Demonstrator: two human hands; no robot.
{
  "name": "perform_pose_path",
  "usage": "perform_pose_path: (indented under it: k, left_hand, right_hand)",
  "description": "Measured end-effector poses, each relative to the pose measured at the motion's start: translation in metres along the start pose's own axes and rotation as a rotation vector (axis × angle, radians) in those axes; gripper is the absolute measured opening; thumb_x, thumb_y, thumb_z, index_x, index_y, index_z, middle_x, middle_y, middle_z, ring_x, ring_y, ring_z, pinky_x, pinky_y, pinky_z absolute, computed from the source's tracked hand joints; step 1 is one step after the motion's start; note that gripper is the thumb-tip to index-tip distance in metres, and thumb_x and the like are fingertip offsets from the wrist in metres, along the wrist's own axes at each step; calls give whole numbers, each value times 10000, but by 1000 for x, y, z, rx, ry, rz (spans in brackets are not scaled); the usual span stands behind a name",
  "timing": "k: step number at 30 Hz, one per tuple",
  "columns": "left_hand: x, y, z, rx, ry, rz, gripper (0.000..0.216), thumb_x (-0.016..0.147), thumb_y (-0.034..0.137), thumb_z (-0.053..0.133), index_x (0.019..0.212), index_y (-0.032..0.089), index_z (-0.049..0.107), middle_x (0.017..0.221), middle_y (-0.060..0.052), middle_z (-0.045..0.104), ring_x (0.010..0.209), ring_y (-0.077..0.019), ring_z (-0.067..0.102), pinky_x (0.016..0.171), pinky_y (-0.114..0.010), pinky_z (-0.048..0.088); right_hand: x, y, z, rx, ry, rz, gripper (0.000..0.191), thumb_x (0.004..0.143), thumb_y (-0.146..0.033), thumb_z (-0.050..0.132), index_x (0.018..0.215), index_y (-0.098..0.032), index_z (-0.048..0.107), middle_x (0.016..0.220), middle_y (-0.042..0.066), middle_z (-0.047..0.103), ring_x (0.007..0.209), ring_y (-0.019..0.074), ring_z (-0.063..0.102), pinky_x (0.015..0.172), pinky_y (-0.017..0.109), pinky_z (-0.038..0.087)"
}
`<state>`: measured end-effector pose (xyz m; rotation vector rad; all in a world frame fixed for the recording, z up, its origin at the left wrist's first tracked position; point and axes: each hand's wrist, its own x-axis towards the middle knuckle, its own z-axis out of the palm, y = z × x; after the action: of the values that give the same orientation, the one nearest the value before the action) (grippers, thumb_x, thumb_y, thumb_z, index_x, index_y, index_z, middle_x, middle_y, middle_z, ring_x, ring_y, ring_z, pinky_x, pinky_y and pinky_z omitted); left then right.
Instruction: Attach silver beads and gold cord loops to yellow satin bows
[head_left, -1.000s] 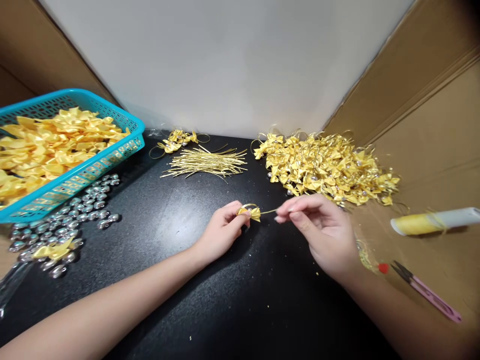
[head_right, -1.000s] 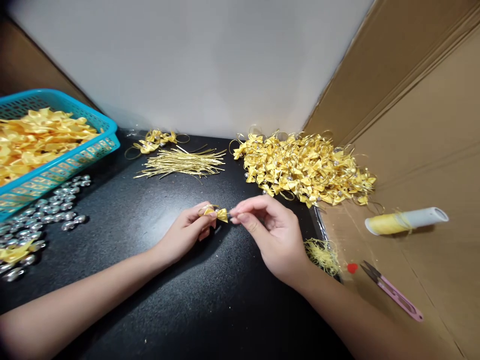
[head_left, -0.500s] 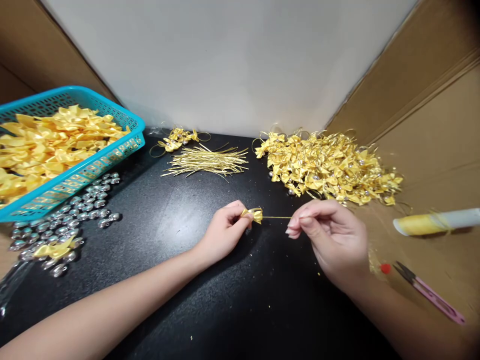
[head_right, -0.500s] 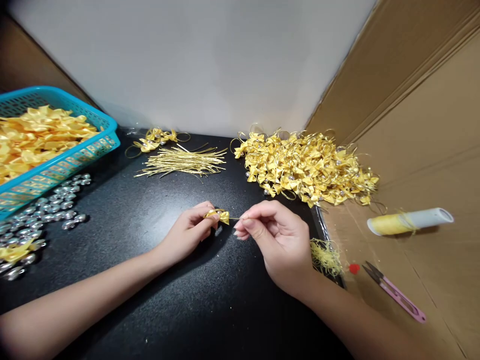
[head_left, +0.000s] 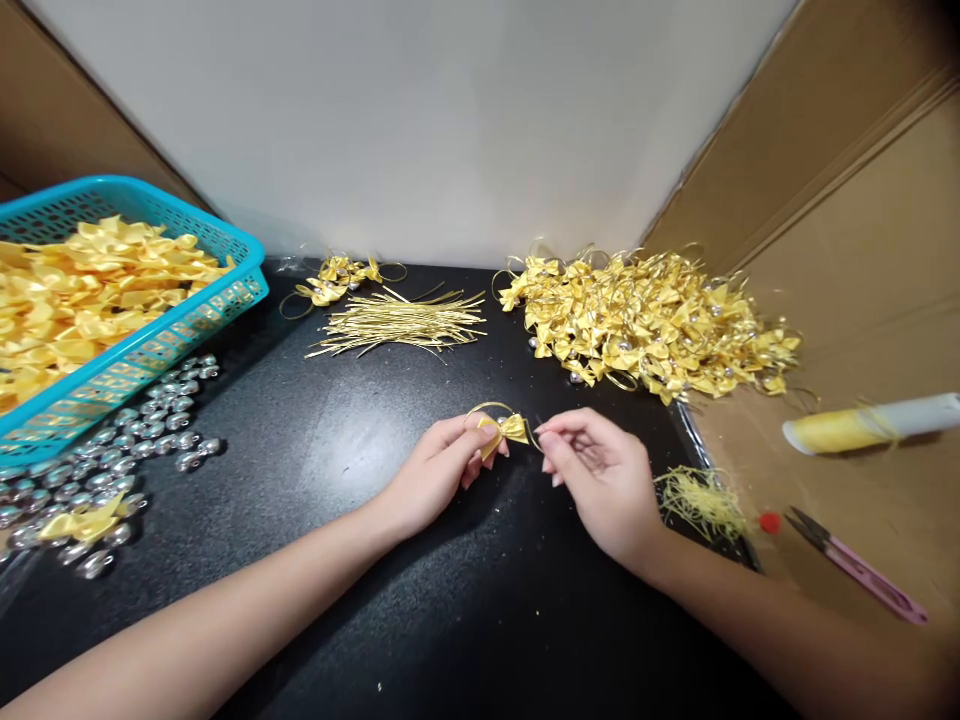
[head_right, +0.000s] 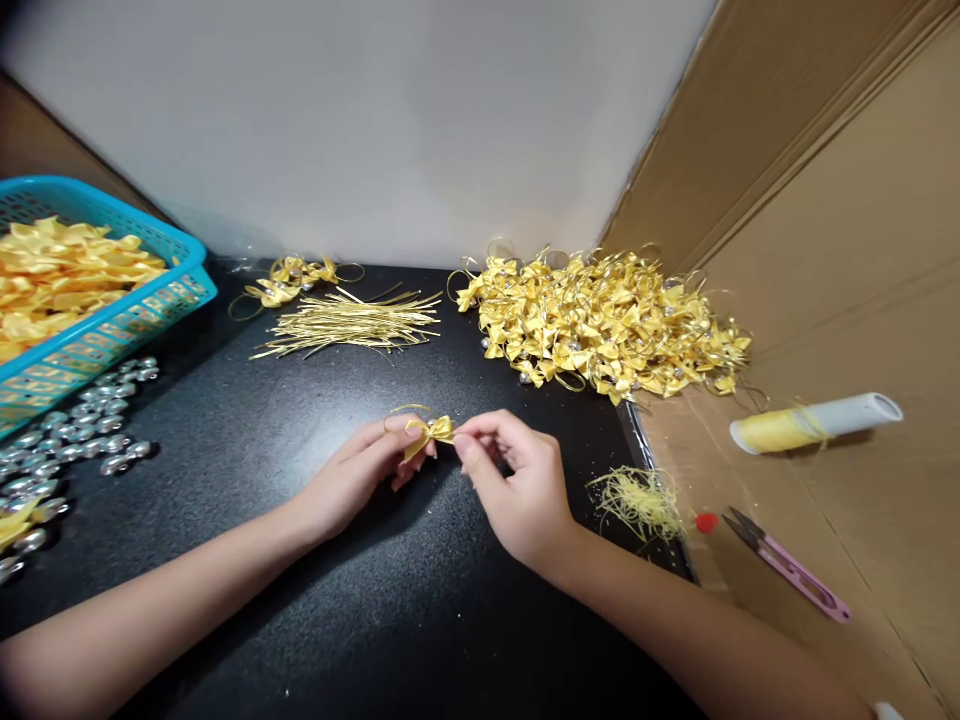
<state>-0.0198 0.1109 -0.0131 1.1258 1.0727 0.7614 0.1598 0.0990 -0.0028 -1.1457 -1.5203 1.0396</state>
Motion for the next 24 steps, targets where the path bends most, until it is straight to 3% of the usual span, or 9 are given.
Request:
perform_pose_path:
  k: [4,11,18,21,24]
  left_hand:
    - [1,-2,-1,-5,19,-22,326,883,412,464,771,145,616,659,20,477,571,-92,405,516,-205,341]
    - [0,-5,0,1,13,-40,355,875,449,481,663,167,523,579,39,377,542,-96,343,501,-218,278]
    - [-1,-2,1,39,10,-12,348,896,364,395,645,167,533,577,27,396,561,-112,371,532,-237,313]
    - [0,-1,0,57,39,26,364,887,364,449,580,169,481,605,20,417,602,-113,388,560,-237,321]
    - [1,-1,-2,45,59,31,346,861,382,524,593,163,530,611,23,437,607,-108,385,560,-233,308]
  right_hand:
    - [0,-5,-4,-15,92,-61,68,881,-187,567,862,-188,633,654,-16,641,570,85,607,515,184,488]
    - [-7,6,7,-191,-113,-54,124,877,-158,551,890,-166,674,673,4,665,579,104,621,570,222,498]
    - [-4,8,8,-244,-102,-44,129,857,-143,548,845,-149,677,629,5,654,533,100,595,527,212,471]
    - [-4,8,6,-249,-104,-38,117,855,-148,548,810,-161,655,616,-3,630,530,99,571,524,217,459]
    - [-5,12,5,-209,-92,-49,110,879,-173,531,804,-177,611,628,-13,589,553,97,544,542,226,448]
